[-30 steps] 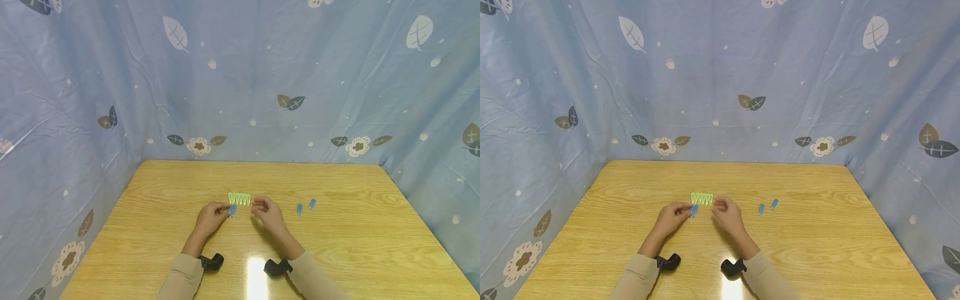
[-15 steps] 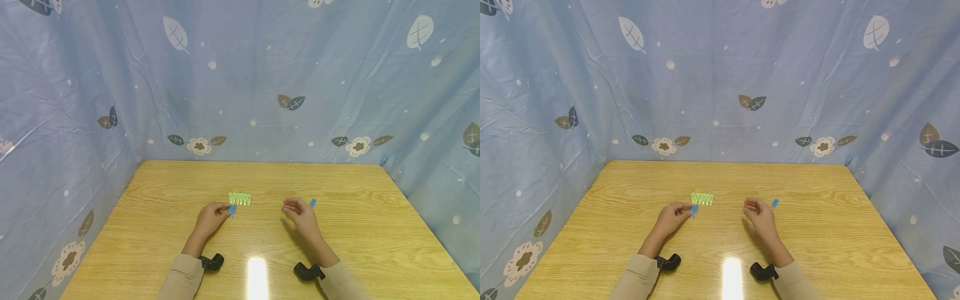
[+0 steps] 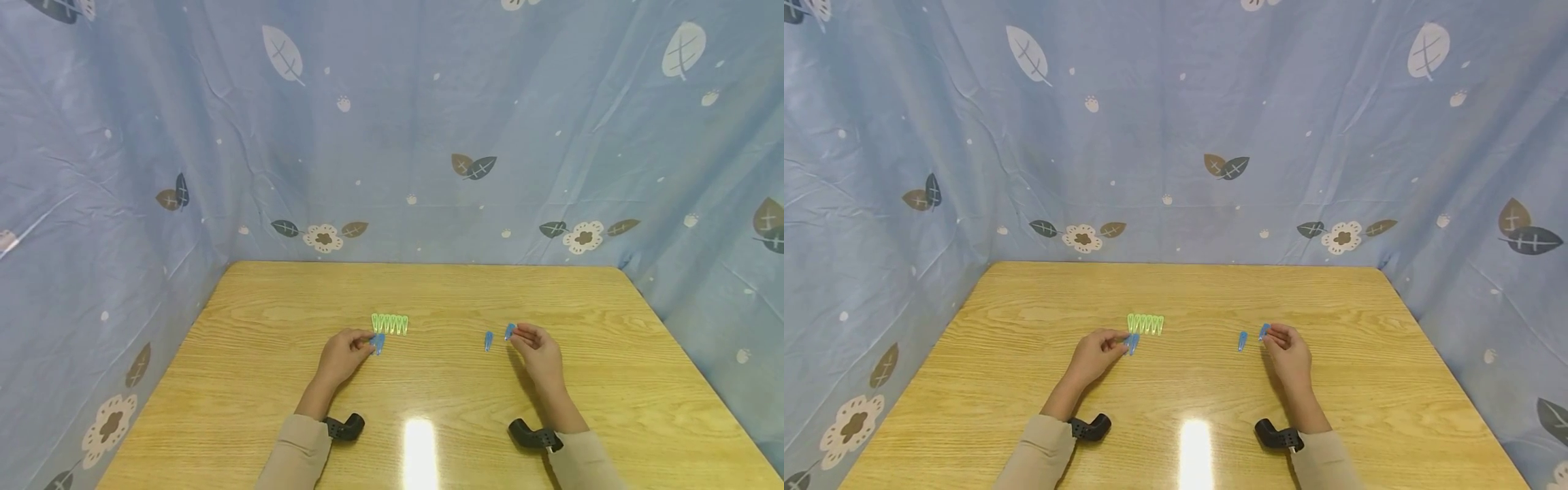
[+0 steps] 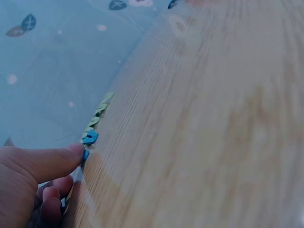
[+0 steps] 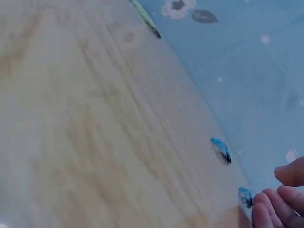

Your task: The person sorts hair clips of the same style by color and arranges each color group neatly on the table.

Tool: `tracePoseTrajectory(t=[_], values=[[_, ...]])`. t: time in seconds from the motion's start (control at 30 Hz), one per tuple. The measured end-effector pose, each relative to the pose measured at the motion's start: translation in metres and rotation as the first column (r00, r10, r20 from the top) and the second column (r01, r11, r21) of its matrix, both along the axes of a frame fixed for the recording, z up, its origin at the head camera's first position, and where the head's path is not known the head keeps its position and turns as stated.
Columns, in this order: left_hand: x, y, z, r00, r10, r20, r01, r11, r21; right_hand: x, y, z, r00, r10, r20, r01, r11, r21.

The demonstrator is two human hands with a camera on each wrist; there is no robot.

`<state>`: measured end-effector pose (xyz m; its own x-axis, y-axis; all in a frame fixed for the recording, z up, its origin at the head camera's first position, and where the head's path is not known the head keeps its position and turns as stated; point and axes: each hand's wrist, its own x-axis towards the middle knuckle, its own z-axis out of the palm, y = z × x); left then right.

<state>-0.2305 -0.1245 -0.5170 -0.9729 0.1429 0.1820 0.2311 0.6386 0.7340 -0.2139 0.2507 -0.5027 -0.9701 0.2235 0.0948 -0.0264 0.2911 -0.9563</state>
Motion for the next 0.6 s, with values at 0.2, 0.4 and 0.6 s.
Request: tracePoseTrajectory(t=[0.2, 0.4, 0.6], values=[[0.0, 0.0, 0.001, 1.0, 0.005, 0.008, -0.005, 1.0, 0.002, -0.006, 0.002, 0.0, 0.996, -0.074, 0.052, 0.072, 0.997, 0.039], [0.0, 0.0, 0.0, 1.0, 0.0, 0.015, 0.0, 1.0, 0.005, -0.011, -0.001, 0.003, 0.984, -0.153, 0.09, 0.135, 0.973, 0.186], [0.0, -0.001, 0.001, 1.0, -0.002, 0.017, 0.002, 1.0, 0.017, -0.018, -0.008, 0.006, 0.971, -0.224, 0.078, 0.185, 0.921, 0.344]])
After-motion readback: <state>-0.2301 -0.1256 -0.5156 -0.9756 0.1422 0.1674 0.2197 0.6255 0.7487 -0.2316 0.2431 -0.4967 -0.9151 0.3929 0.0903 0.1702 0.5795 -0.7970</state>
